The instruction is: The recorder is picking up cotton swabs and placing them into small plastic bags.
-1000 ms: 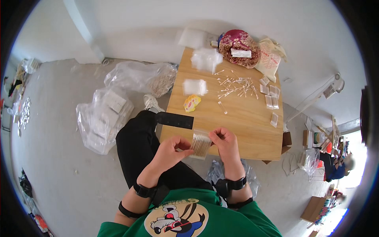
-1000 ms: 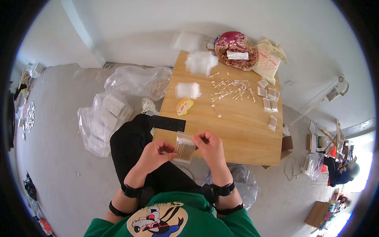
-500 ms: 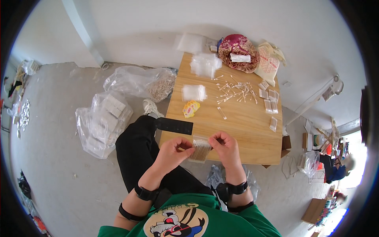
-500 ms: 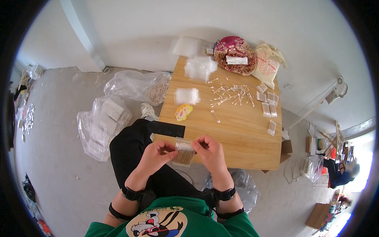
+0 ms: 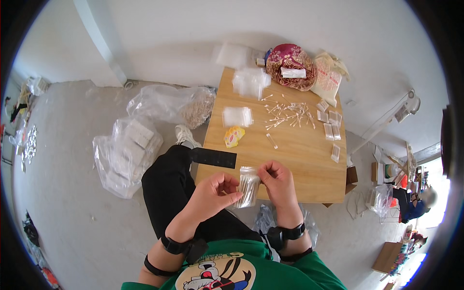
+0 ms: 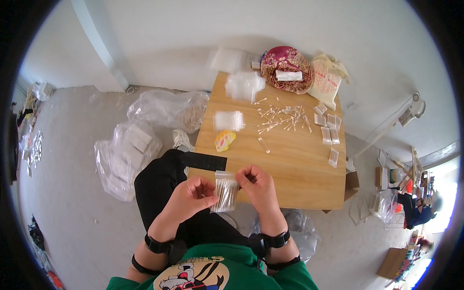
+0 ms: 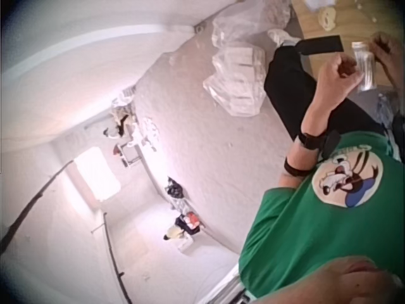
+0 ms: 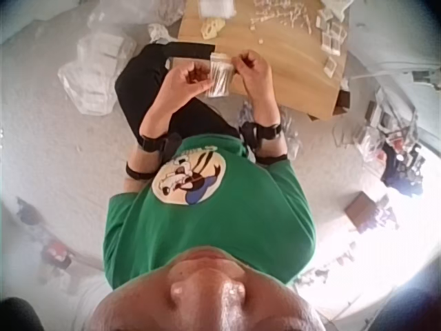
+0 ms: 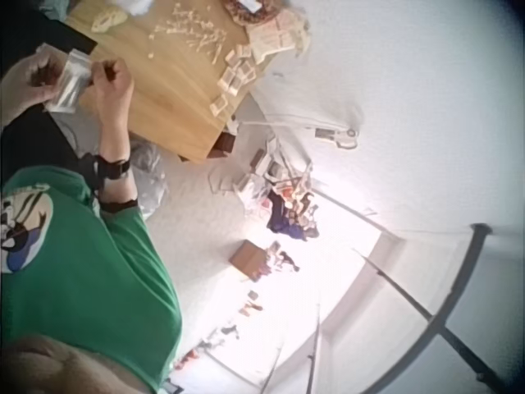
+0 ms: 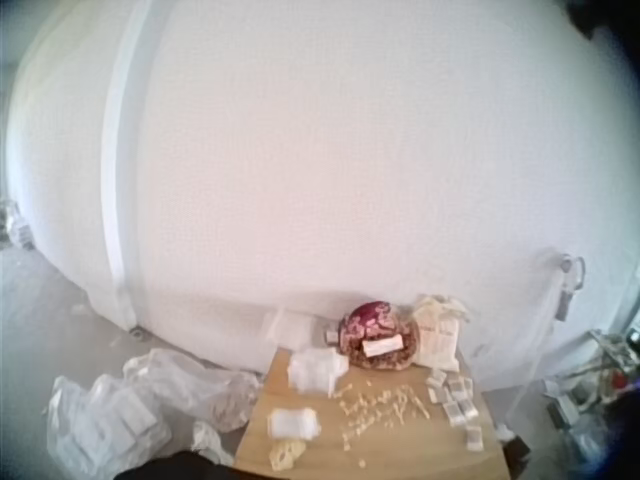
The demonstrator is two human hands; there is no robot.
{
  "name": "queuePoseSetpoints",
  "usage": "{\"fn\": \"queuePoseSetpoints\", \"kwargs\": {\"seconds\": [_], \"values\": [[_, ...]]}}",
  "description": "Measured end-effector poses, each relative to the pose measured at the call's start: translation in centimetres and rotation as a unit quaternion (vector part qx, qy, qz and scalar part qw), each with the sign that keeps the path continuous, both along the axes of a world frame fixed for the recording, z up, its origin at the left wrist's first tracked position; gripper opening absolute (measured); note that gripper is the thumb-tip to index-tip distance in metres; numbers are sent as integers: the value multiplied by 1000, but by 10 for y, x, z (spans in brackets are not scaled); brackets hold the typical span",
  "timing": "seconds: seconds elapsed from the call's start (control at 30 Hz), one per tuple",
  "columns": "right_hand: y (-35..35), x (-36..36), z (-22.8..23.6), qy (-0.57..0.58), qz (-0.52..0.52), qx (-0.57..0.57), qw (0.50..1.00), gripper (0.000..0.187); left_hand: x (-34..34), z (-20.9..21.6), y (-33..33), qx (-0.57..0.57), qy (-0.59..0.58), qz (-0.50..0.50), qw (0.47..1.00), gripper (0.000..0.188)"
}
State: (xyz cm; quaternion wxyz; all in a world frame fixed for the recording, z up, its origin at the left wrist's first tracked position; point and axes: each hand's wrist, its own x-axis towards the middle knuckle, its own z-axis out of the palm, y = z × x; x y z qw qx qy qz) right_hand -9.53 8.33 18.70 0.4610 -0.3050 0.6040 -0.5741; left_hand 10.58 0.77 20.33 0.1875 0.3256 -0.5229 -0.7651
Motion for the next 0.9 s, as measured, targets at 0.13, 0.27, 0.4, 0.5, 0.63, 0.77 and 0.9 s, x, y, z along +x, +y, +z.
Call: {"fn": "queuePoseSetpoints", "kwargs": {"seconds": [0.13, 0.27, 0.4, 0.5, 0.63, 0.77, 0.9], "values": [[1, 3, 6, 49, -7, -6, 999, 7, 1, 0, 0, -11, 6, 30, 999, 21], [2, 6, 18, 91, 1, -14, 996, 7, -4, 4, 0, -12, 7, 55, 998, 20], [5, 6, 24, 106, 7, -29, 994, 8, -7, 2, -1, -23, 15, 62, 998, 20], [5, 8, 29, 132, 13, -34, 991, 9, -5, 0, -3, -30, 11, 56, 998, 19], [6, 8, 32, 160, 15, -43, 986, 10, -6, 16, -6, -96, -47, 41, 993, 12], [5, 12, 39, 215, 24, -33, 976, 11, -8, 16, -7, -265, -51, 70, 960, 14], [3, 19, 42, 215, 18, -41, 976, 12, -10, 19, -8, -349, -66, 84, 931, 14]]}}
